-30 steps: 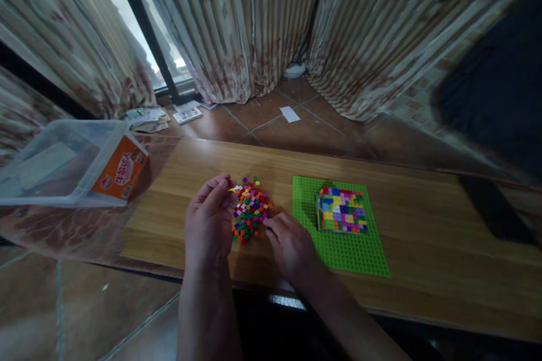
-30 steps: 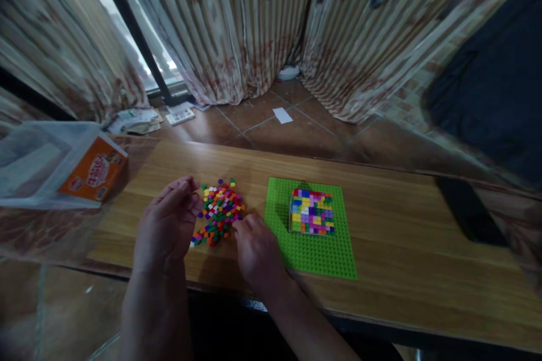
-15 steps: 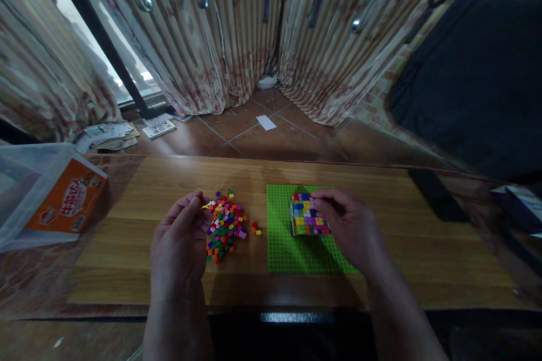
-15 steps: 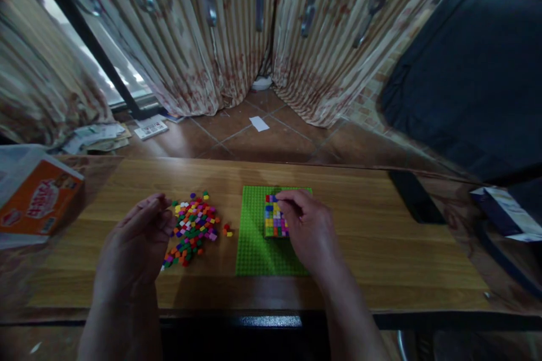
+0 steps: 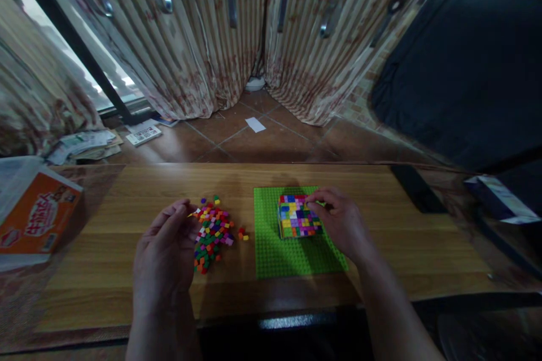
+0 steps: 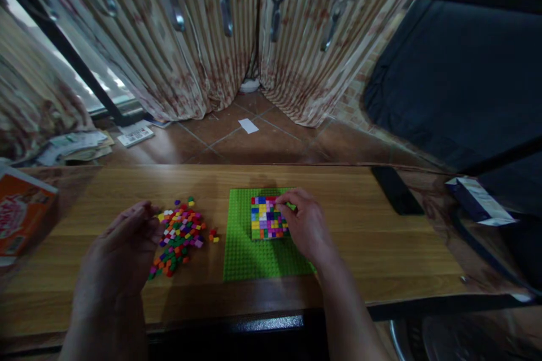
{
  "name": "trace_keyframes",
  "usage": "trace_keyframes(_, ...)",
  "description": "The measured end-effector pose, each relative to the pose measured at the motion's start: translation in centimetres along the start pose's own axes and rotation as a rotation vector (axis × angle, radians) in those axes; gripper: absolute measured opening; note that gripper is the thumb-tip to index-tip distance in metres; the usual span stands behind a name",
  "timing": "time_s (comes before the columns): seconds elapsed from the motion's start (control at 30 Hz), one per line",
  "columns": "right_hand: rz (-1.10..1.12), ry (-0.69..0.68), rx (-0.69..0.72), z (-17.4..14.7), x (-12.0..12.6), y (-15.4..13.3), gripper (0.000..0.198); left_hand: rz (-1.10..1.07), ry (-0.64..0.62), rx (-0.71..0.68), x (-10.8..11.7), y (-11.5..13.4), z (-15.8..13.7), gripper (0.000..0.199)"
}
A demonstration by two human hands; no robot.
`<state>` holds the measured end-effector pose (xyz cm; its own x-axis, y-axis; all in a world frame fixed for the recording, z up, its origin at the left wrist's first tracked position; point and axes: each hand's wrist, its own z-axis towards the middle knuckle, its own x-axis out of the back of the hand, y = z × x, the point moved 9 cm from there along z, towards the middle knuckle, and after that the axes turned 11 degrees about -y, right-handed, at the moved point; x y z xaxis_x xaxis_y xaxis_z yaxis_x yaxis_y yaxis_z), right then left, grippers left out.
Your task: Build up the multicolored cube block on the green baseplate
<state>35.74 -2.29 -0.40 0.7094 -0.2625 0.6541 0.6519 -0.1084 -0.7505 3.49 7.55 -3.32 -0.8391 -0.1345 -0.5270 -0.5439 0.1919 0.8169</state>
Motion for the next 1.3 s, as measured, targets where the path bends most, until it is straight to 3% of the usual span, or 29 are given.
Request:
trace_keyframes(0.3,0.17,0.073,-0.023,0.2,-0.5,2.2,0.011,0.03,-0.014,-0.012,-0.2,0.3,-0.1,0.012)
trace_keyframes(0.43,0.412,0.066,-0.112,0.4,-1.1,3.4,0.018,0.041,-0.035,-0.021,-0.1,0.4,0.0,0.017)
trace_keyframes(0.6,0.841,0.024,-0.34,0.0,-3.2,4.8,0.036,0.017,-0.023,-0.008,-0.1,0.2,0.0,0.019)
trace_keyframes(0.7,0.967,0.024,-0.391,-0.2,-3.8,4.8,0.039,0.015,-0.017,-0.016,-0.1,0.2,0.0,0.02)
trace_keyframes(0.97,0.978,0.019,-0.377,0.0,-3.8,4.7,0.036,0.009,0.013,0.0,-0.1,0.1,-0.2,0.013)
trace_keyframes(1.3,0.974,-0.018,-0.334,0.3,-3.6,5.3,0.035,0.026,-0.009,-0.011,-0.1,0.2,0.0,0.019)
